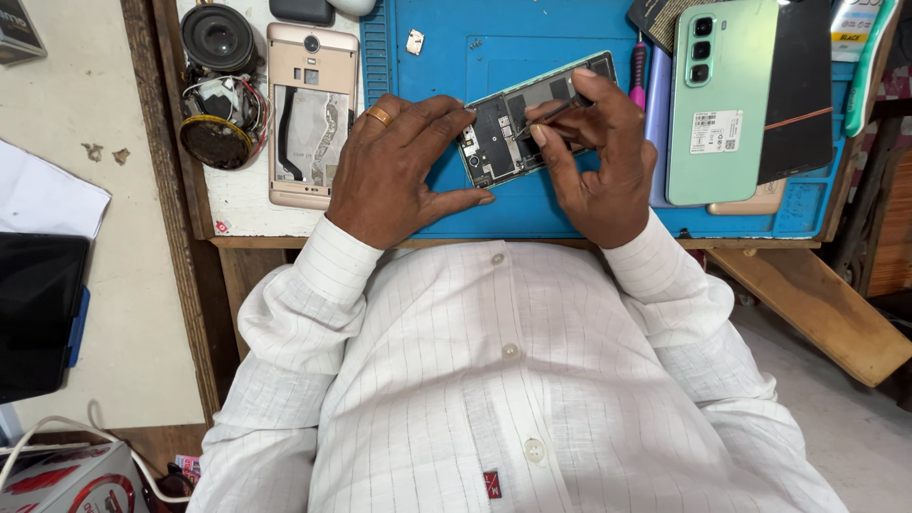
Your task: The person repairs a disassembled smartphone at a workbench. They hold the phone's exposed midframe with one hand and use a small tool with the other to work along its edges and internal components, repositioning the phone and picking at parts throughout the clip.
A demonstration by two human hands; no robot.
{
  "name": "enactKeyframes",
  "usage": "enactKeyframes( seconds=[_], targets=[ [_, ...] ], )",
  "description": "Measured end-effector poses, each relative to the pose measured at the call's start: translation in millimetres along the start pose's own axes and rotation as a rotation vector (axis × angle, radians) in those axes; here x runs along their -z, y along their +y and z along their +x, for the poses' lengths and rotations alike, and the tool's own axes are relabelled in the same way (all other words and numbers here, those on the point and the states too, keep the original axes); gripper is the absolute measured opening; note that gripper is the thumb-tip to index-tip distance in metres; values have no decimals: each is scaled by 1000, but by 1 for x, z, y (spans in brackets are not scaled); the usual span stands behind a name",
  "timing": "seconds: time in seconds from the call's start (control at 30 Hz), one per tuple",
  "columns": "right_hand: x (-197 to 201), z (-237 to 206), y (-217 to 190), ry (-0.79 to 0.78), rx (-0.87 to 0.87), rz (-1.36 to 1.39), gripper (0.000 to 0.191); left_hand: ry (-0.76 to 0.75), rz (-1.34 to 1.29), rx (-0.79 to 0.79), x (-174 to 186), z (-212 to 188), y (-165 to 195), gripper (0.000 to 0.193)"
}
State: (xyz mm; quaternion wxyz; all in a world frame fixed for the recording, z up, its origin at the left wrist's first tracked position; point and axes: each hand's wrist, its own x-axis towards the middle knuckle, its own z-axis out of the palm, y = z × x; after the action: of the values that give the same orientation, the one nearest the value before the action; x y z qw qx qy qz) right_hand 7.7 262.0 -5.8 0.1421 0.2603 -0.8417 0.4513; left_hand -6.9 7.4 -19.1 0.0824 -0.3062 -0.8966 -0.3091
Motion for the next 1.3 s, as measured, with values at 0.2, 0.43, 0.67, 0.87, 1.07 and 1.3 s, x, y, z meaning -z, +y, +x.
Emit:
enactKeyframes(
  seconds=[0.2,0.43,0.67,0.87,1.07,1.3],
  targets=[
    [0,1,0,2,-2,20,58,11,4,-7,0,0,0,85],
    [-1,3,-1,-7,16,-18,60,11,3,-1,0,0,-1,85],
    [-4,9,1,6,99,-126,70,11,4,3,0,0,-1,84],
    [-4,9,0,-8,48,-82,66,11,6,-3,-1,0,-1,84],
    [0,9,0,-83,28,54,59,0,-1,9,1,0,1,83],
    [-1,9,2,-116,38,151,59,-2,5,6,0,2,0,83]
  ],
)
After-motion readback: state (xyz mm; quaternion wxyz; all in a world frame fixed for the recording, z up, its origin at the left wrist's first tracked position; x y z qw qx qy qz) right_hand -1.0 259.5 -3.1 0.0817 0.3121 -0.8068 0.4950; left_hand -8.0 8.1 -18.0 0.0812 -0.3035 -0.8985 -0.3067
